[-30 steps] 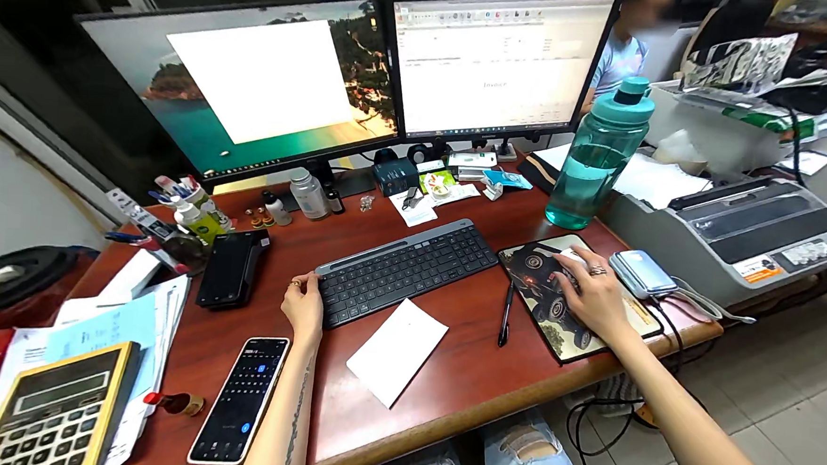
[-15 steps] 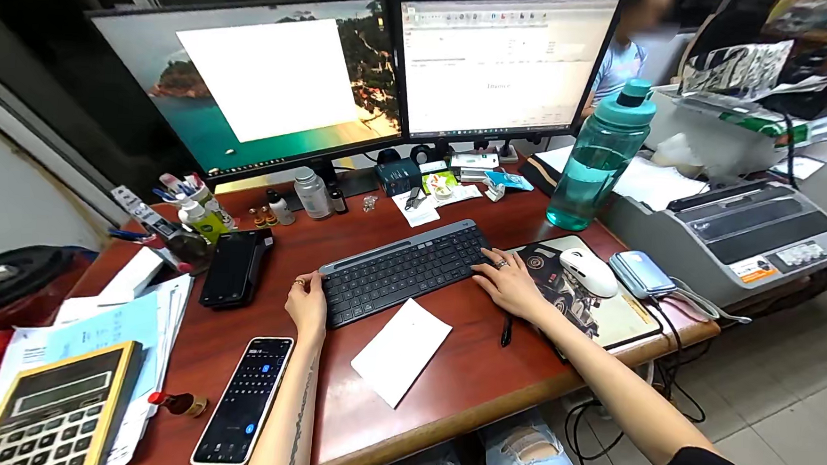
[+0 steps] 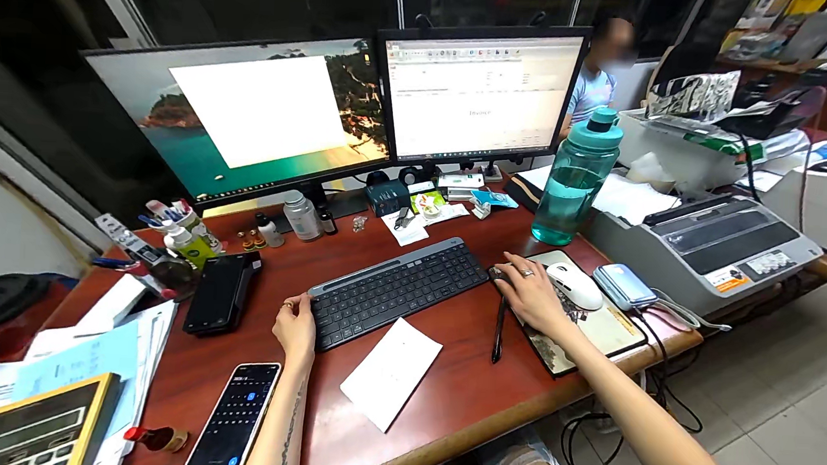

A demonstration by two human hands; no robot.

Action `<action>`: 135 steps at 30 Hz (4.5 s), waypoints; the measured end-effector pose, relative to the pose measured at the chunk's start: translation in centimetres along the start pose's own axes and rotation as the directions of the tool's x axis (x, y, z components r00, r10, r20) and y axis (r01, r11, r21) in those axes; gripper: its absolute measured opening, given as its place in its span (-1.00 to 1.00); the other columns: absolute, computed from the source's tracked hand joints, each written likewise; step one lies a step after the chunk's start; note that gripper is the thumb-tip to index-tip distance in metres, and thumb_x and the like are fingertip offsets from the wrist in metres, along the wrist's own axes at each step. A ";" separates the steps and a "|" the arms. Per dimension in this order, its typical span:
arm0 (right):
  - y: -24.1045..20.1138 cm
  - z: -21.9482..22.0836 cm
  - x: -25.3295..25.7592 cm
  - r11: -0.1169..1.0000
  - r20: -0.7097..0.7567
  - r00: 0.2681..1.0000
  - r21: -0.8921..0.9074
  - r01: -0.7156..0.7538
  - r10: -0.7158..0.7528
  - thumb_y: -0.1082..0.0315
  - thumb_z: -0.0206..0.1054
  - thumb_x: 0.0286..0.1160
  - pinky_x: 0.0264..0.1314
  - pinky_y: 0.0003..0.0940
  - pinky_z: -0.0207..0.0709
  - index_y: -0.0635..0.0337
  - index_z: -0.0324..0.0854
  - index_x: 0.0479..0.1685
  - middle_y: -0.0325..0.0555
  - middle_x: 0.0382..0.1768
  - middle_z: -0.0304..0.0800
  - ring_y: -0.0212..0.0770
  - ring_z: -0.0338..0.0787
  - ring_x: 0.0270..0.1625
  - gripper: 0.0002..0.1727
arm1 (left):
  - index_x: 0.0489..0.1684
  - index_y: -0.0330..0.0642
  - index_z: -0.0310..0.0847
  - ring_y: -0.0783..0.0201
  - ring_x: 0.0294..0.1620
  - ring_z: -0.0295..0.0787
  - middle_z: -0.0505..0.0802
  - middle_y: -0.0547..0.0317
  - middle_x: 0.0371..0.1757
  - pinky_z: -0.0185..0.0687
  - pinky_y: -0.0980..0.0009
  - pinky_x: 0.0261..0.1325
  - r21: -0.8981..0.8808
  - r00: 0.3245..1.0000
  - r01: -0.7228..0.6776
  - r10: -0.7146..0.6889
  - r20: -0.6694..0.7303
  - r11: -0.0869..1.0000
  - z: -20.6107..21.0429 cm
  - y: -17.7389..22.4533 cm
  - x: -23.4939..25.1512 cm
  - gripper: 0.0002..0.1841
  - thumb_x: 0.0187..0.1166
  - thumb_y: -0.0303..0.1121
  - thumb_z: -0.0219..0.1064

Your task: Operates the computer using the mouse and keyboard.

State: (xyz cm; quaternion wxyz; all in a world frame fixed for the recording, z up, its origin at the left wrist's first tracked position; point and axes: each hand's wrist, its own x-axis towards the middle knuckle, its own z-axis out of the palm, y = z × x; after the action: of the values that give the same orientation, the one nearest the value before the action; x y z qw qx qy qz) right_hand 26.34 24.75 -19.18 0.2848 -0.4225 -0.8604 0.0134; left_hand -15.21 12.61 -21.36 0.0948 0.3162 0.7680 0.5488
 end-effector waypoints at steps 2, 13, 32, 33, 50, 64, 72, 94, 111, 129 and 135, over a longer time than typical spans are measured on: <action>2.2 -1.4 -1.5 0.999 -0.078 0.997 -0.045 -0.028 0.024 0.10 0.16 0.77 0.67 0.39 0.22 0.22 0.68 0.38 0.23 0.55 0.58 0.29 0.53 0.62 -0.54 | 0.13 -0.36 0.75 -0.03 0.24 0.75 0.85 -0.21 0.12 0.47 -0.08 0.37 0.004 1.000 0.000 0.000 0.000 1.000 0.0 0.0 0.0 -0.67 0.80 -0.27 0.16; 9.5 -2.6 -5.5 0.987 -0.177 0.976 -0.079 -0.143 0.128 0.09 0.36 0.62 0.47 0.37 0.44 0.13 0.69 0.41 0.32 0.48 0.62 0.42 0.60 0.50 -0.52 | 0.10 -0.33 0.76 0.01 0.17 0.76 0.86 -0.18 0.06 0.47 -0.07 0.31 0.032 1.000 -0.020 0.021 -0.022 0.999 0.1 -0.2 0.0 -0.67 0.79 -0.24 0.20; 9.4 -2.4 -5.3 0.987 -0.134 0.980 -0.045 -0.152 0.144 0.20 0.33 0.67 0.41 0.33 0.52 0.13 0.72 0.37 0.32 0.44 0.65 0.41 0.63 0.45 -0.61 | 0.11 -0.36 0.75 0.00 0.21 0.75 0.86 -0.19 0.10 0.46 -0.08 0.36 0.043 0.999 -0.044 0.044 -0.017 0.998 0.1 -0.4 -0.1 -0.66 0.80 -0.25 0.18; 9.5 -2.4 -5.3 0.988 -0.137 0.980 -0.045 -0.150 0.142 0.21 0.33 0.67 0.41 0.33 0.52 0.13 0.72 0.37 0.32 0.44 0.65 0.41 0.63 0.46 -0.62 | 0.11 -0.35 0.75 0.01 0.20 0.76 0.86 -0.18 0.09 0.47 -0.08 0.36 0.043 0.999 -0.044 0.045 -0.020 0.998 0.1 -0.5 0.0 -0.67 0.80 -0.25 0.18; 9.8 -2.2 -5.4 0.987 -0.130 0.982 -0.068 -0.146 0.136 0.16 0.30 0.69 0.43 0.31 0.52 0.10 0.70 0.40 0.29 0.45 0.65 0.39 0.63 0.47 -0.60 | 0.06 -0.33 0.77 0.07 0.16 0.76 0.87 -0.13 0.06 0.49 -0.02 0.31 0.044 0.999 -0.036 0.037 -0.027 0.998 0.1 -0.4 -0.1 -0.68 0.81 -0.26 0.16; 9.5 -2.4 -5.3 0.988 -0.129 0.982 -0.046 -0.145 0.139 0.20 0.31 0.68 0.44 0.33 0.51 0.12 0.71 0.39 0.31 0.45 0.65 0.41 0.62 0.47 -0.61 | 0.10 -0.37 0.75 0.04 0.19 0.75 0.86 -0.17 0.08 0.48 -0.04 0.34 0.039 0.999 -0.038 0.039 -0.018 0.998 0.0 -0.2 -0.2 -0.66 0.80 -0.26 0.17; 9.5 -2.3 -5.4 0.989 -0.134 0.983 -0.060 -0.137 0.128 0.18 0.30 0.69 0.43 0.32 0.51 0.14 0.71 0.38 0.31 0.44 0.65 0.40 0.62 0.47 -0.61 | 0.08 -0.34 0.77 0.07 0.14 0.76 0.87 -0.14 0.05 0.49 -0.02 0.30 0.045 0.999 -0.028 0.030 -0.030 0.999 0.2 -0.3 -0.1 -0.68 0.79 -0.25 0.19; 9.5 -2.3 -5.3 0.987 -0.132 0.981 -0.056 -0.152 0.143 0.21 0.33 0.68 0.39 0.33 0.53 0.14 0.71 0.38 0.30 0.45 0.65 0.42 0.62 0.46 -0.61 | 0.10 -0.34 0.76 0.03 0.17 0.75 0.86 -0.17 0.07 0.46 -0.06 0.32 0.058 1.000 -0.023 0.024 -0.012 0.998 0.0 -0.1 -0.2 -0.67 0.80 -0.25 0.17; 9.2 -2.4 -5.5 0.985 -0.117 0.983 -0.085 -0.152 0.142 0.18 0.31 0.70 0.42 0.37 0.49 0.14 0.70 0.40 0.33 0.45 0.63 0.45 0.62 0.46 -0.60 | 0.08 -0.31 0.77 0.13 0.15 0.75 0.87 -0.10 0.05 0.49 0.04 0.32 0.047 1.000 -0.016 0.017 -0.022 0.999 -0.1 0.0 -0.2 -0.69 0.80 -0.28 0.17; -2.0 3.2 3.4 0.964 0.042 0.973 0.149 0.219 -0.227 0.16 0.21 0.74 0.67 0.26 0.30 0.14 0.87 0.09 0.13 0.48 0.69 0.23 0.60 0.57 -0.64 | 0.10 -0.34 0.75 0.07 0.14 0.78 0.87 -0.14 0.05 0.53 0.02 0.29 0.024 1.000 0.011 -0.011 -0.010 1.000 -0.1 0.0 0.1 -0.69 0.80 -0.28 0.18; -1.3 4.3 2.6 0.958 -0.046 0.963 0.101 0.268 -0.265 0.10 0.18 0.73 0.68 0.27 0.30 0.17 0.92 -0.14 0.02 0.38 0.79 0.16 0.66 0.53 -0.58 | 0.07 -0.32 0.77 0.09 0.10 0.79 0.88 -0.11 0.00 0.55 0.04 0.26 0.028 1.000 0.005 -0.004 -0.017 1.000 0.0 0.1 0.1 -0.72 0.78 -0.32 0.19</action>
State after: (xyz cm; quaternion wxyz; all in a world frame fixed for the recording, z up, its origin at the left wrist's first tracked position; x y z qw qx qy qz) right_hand 21.96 26.73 -21.21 0.3197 -0.2872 -0.9028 0.0138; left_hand -15.25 12.68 -21.21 0.0849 0.3111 0.7772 0.5404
